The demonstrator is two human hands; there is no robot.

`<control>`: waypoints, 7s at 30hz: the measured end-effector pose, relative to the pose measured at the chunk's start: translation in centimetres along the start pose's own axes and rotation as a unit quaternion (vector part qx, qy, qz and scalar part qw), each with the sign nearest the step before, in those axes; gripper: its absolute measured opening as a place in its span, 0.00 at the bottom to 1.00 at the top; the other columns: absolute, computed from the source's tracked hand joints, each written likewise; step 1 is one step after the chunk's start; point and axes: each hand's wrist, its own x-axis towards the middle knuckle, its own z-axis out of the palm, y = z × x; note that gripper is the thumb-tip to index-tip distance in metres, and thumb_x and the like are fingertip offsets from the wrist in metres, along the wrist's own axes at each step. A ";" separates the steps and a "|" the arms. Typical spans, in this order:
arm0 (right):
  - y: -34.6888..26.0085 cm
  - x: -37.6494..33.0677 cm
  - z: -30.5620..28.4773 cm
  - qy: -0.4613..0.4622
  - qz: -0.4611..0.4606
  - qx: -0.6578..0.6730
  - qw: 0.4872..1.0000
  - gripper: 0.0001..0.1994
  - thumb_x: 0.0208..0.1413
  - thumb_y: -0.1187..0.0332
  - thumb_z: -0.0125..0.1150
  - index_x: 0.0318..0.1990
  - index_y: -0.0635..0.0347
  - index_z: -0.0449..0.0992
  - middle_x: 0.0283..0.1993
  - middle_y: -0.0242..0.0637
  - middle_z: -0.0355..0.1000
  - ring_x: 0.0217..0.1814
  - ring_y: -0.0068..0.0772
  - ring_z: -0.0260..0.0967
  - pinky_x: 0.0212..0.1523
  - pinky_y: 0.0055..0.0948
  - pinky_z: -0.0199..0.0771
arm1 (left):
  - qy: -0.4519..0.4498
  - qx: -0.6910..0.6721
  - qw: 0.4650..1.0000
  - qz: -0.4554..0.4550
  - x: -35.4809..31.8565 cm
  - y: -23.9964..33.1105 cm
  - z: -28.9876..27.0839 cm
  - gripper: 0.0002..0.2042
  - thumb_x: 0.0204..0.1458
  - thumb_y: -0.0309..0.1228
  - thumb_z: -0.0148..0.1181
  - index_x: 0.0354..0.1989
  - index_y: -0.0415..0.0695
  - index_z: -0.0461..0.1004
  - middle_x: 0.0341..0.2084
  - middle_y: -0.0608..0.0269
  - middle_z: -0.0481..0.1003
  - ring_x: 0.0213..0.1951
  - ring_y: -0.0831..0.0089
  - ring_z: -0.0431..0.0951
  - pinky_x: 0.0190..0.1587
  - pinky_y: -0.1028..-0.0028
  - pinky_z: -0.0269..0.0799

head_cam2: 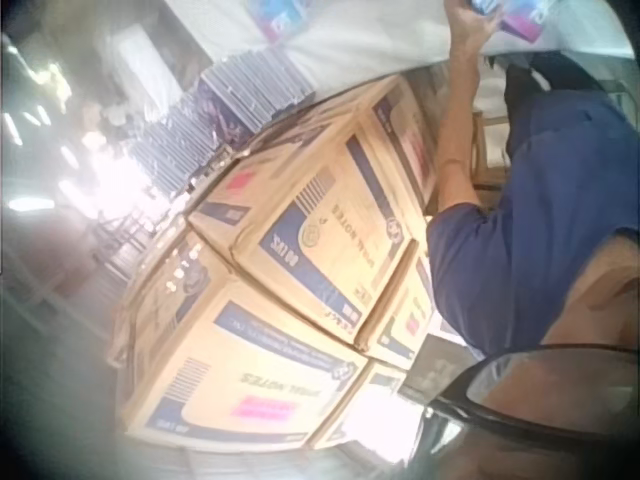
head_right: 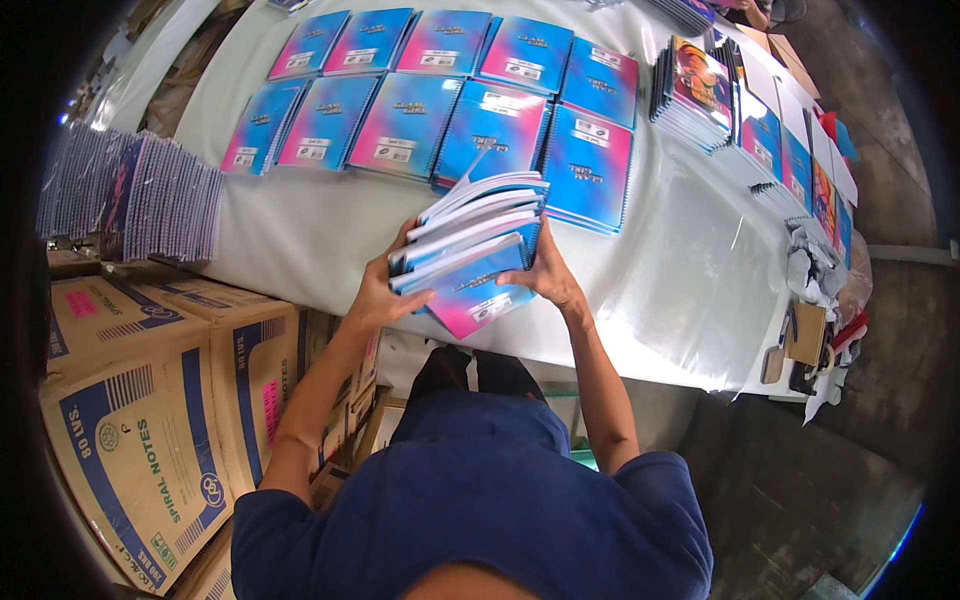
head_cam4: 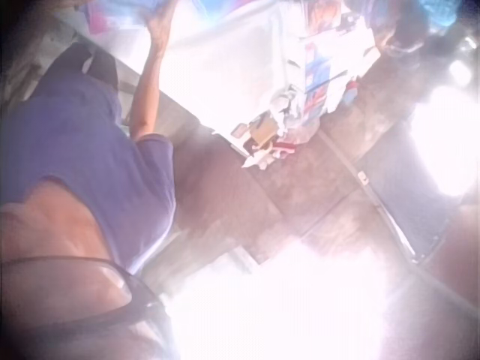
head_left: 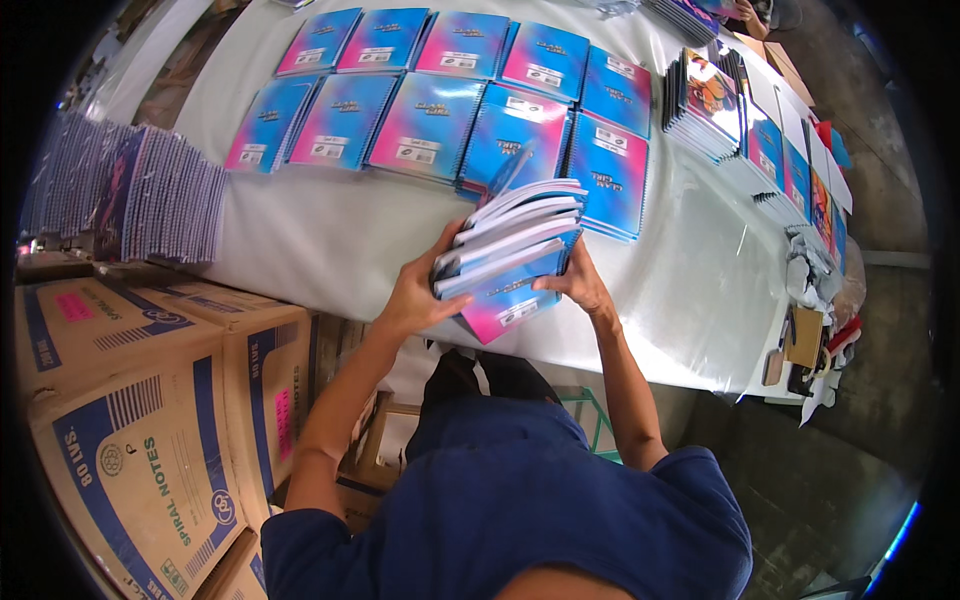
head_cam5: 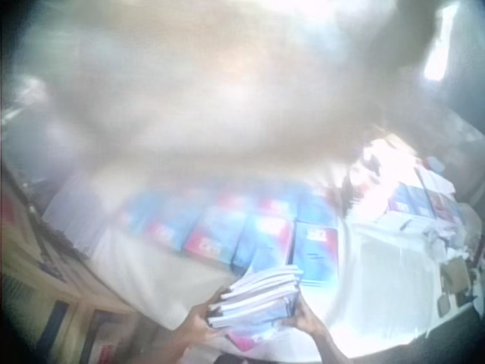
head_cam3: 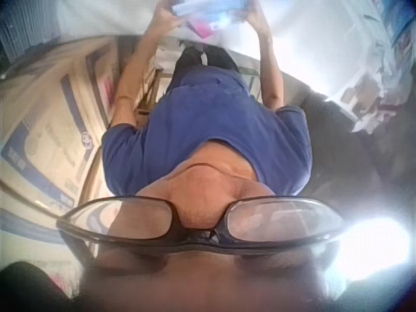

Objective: The person stacks several spiral notebooks, slides them into a plastic bag, and seals the opening with tape from a dispenser.

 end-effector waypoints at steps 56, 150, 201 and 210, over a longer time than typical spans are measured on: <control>-0.2 -4.8 -2.8 0.074 -0.059 -0.122 0.988 0.42 0.39 0.73 0.73 0.61 0.60 0.51 0.51 0.46 0.66 0.56 0.38 0.63 0.58 0.36 0.62 | -0.016 0.115 0.991 -0.060 1.0 -5.1 2.5 0.17 0.51 0.23 0.58 0.50 0.32 0.71 0.50 0.52 0.74 0.50 0.71 0.74 0.54 0.75 0.66; 5.2 -33.0 -42.2 0.644 0.219 -0.339 0.649 0.07 0.46 0.77 0.62 0.32 0.69 0.70 0.24 0.47 0.75 0.28 0.43 0.76 0.30 0.36 0.72 | -0.234 -0.170 0.891 -0.349 21.5 -1.9 42.9 0.32 0.59 0.30 0.53 0.69 0.40 0.45 0.67 0.54 0.53 0.61 0.65 0.62 0.58 0.61 0.65; -1.0 -8.0 -49.9 0.016 0.167 -0.458 0.873 0.38 0.39 0.31 0.61 0.44 0.58 0.80 0.43 0.45 0.77 0.47 0.43 0.73 0.49 0.39 0.70 | -0.084 0.069 0.982 -0.154 20.1 -0.2 49.2 0.48 0.41 0.32 0.71 0.67 0.35 0.42 0.54 0.47 0.69 0.53 0.60 0.72 0.56 0.69 0.67; -0.1 -5.6 -53.7 0.101 -0.022 -0.363 0.926 0.23 0.43 0.50 0.71 0.32 0.63 0.75 0.31 0.40 0.74 0.35 0.39 0.71 0.39 0.37 0.70 | -0.090 0.085 0.988 -0.091 19.9 -1.8 49.2 0.46 0.45 0.32 0.67 0.67 0.32 0.42 0.59 0.44 0.64 0.58 0.60 0.67 0.59 0.69 0.62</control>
